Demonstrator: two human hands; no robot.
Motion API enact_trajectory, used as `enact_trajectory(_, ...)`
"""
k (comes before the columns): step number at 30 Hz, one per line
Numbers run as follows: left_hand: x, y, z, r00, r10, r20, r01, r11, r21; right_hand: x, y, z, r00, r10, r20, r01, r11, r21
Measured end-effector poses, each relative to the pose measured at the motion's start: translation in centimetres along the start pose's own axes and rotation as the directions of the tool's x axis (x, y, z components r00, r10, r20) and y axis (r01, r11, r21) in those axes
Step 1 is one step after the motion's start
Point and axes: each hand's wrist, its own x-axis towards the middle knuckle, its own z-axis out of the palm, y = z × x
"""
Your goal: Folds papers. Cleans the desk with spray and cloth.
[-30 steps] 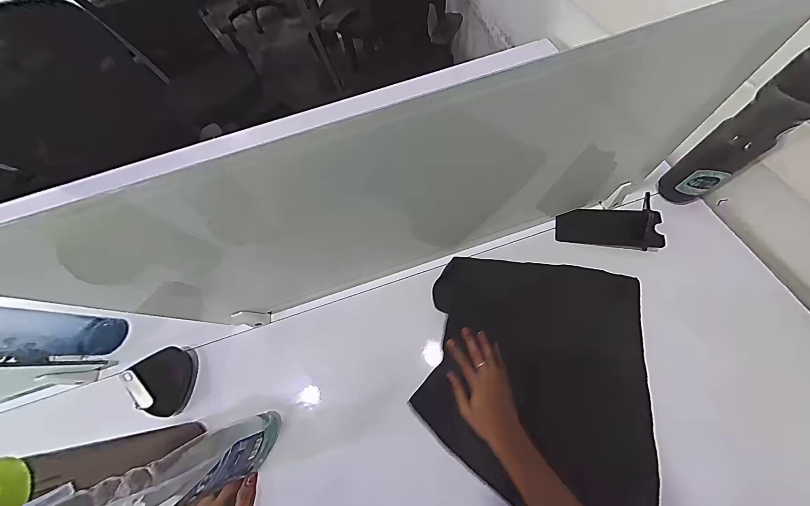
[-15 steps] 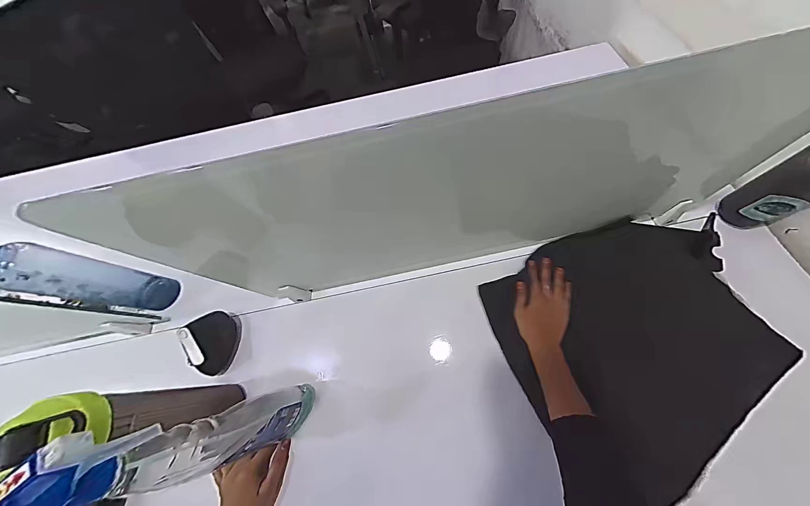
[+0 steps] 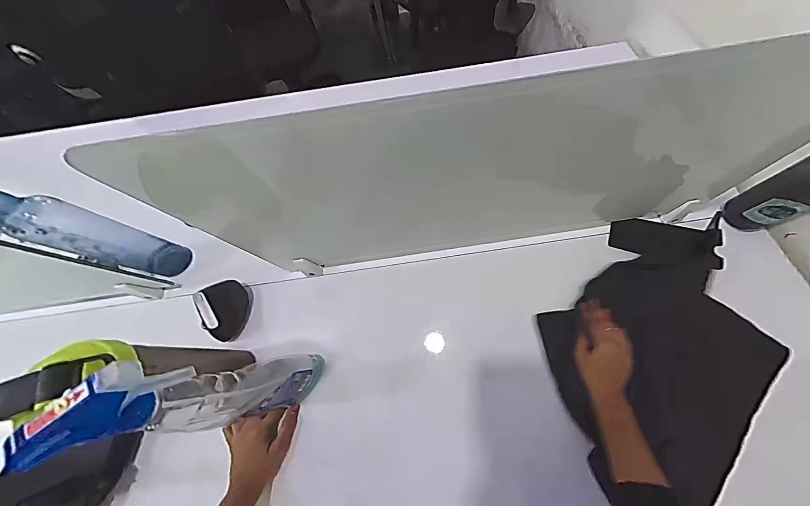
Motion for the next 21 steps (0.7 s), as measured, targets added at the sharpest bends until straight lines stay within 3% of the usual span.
enact_trajectory(2,-0.1,0.1,-0.1,1.000,0.006,0.021,-0.006,1.000,-0.015,-3.0,-4.3,0.6,0.978,-0.201,0.047,0.196,0.976,0.093)
enact_trajectory(4,0.0,0.0,-0.1,1.000,0.015,0.028,-0.014,0.999,-0.039,-4.8,-5.6,0.4,0.955,-0.293,0.053,0.279,0.942,0.185)
enact_trajectory(6,0.0,-0.3,-0.1,1.000,0.021,0.013,-0.021,0.998,-0.052,-5.8,-3.6,-1.3,0.983,-0.176,0.046,0.165,0.969,0.181)
enact_trajectory(8,0.1,-0.2,-0.2,1.000,0.022,0.004,-0.022,0.999,-0.045,-6.9,1.4,-3.8,1.000,0.016,0.010,-0.016,0.996,0.089)
enact_trajectory(11,0.2,0.2,-0.2,0.999,0.036,-0.003,-0.036,0.998,-0.056,-9.9,8.8,-8.5,0.949,0.315,-0.023,-0.315,0.946,-0.069)
enact_trajectory(13,0.2,0.2,-0.2,0.999,0.048,-0.012,-0.049,0.997,-0.061,-12.1,9.9,-9.6,0.900,0.425,-0.099,-0.435,0.891,-0.127)
enact_trajectory(15,0.0,0.2,-0.2,0.999,0.047,-0.001,-0.047,0.997,-0.065,-14.2,6.9,-9.4,0.899,0.428,-0.091,-0.437,0.884,-0.166)
enact_trajectory(17,0.0,0.1,0.0,0.999,0.050,-0.005,-0.050,0.996,-0.069,-17.0,1.0,-8.0,0.946,0.322,-0.033,-0.323,0.932,-0.161)
enact_trajectory(19,0.0,-0.1,0.2,0.999,0.047,-0.016,-0.049,0.996,-0.076,-20.9,-5.5,-6.0,0.993,0.114,-0.033,-0.117,0.985,-0.125)
enact_trajectory(21,0.0,-0.1,0.1,0.999,0.045,-0.001,-0.045,0.995,-0.091,-25.0,-9.6,-4.6,0.996,-0.085,-0.034,0.083,0.994,-0.067)
